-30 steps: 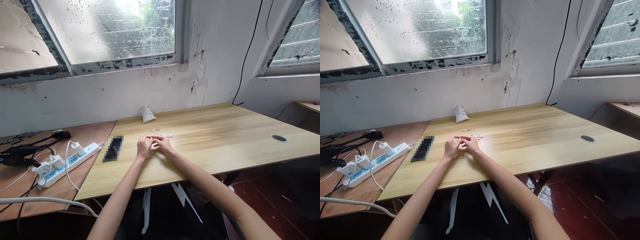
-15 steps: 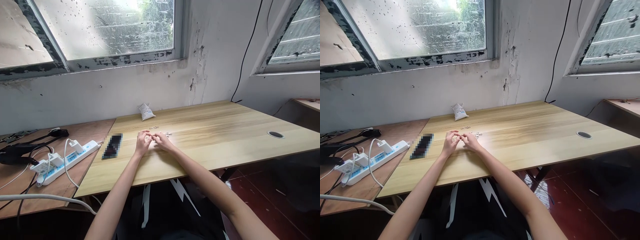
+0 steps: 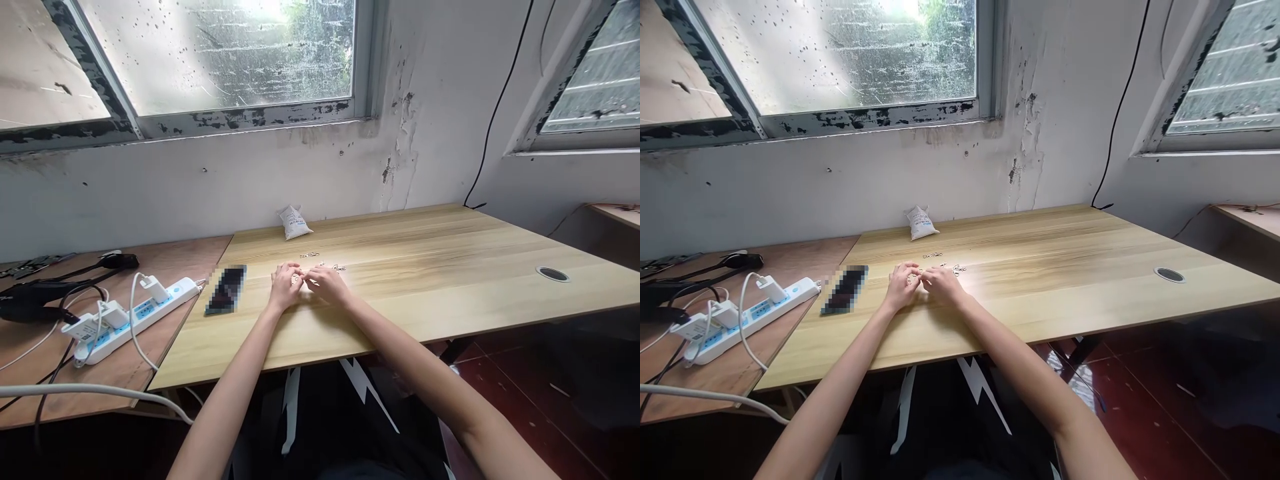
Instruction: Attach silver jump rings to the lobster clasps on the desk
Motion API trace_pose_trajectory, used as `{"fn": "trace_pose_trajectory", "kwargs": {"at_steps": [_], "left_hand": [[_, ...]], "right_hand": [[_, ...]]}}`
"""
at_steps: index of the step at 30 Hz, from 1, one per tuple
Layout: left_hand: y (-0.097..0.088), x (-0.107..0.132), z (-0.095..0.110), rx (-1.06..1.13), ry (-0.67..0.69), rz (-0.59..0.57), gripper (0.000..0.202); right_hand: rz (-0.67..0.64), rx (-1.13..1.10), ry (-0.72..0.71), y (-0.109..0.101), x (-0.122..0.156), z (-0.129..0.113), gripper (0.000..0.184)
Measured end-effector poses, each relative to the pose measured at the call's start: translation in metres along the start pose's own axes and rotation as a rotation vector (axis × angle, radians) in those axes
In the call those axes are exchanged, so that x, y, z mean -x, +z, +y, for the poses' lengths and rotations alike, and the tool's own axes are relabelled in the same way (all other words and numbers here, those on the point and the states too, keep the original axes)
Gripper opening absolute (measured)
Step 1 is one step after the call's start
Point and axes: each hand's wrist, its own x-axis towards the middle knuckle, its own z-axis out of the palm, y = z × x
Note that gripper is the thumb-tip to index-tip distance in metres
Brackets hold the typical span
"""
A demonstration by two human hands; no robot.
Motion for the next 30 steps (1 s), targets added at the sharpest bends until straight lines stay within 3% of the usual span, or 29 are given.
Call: {"fn": "trace_pose_trajectory", "kwargs": {"at_steps": [11, 15, 22, 30], "left_hand": [[0.003, 0.000, -0.006, 0.119, 0.058, -0.104, 0.010], [0.002, -0.001, -0.007, 0.146, 0.048, -0.080, 0.011], [-0.001, 0.000, 0.000, 0.160, 0.070, -0.063, 0.009], [-0.003, -0.001, 0.005, 0.148, 0.091, -0.034, 0.008]], "right_hand": [[-0.147, 0.131, -0.184, -0.007, 0.018, 0.004, 0.021], [-0.105, 0.147, -0.134, -0.007, 0.020, 0.004, 0.020], [0.059, 0.110, 0.085, -0.008, 0.021, 0.002, 0.020], [0.027, 0.012, 0.082, -0.001, 0.019, 0.015, 0.016]]}}
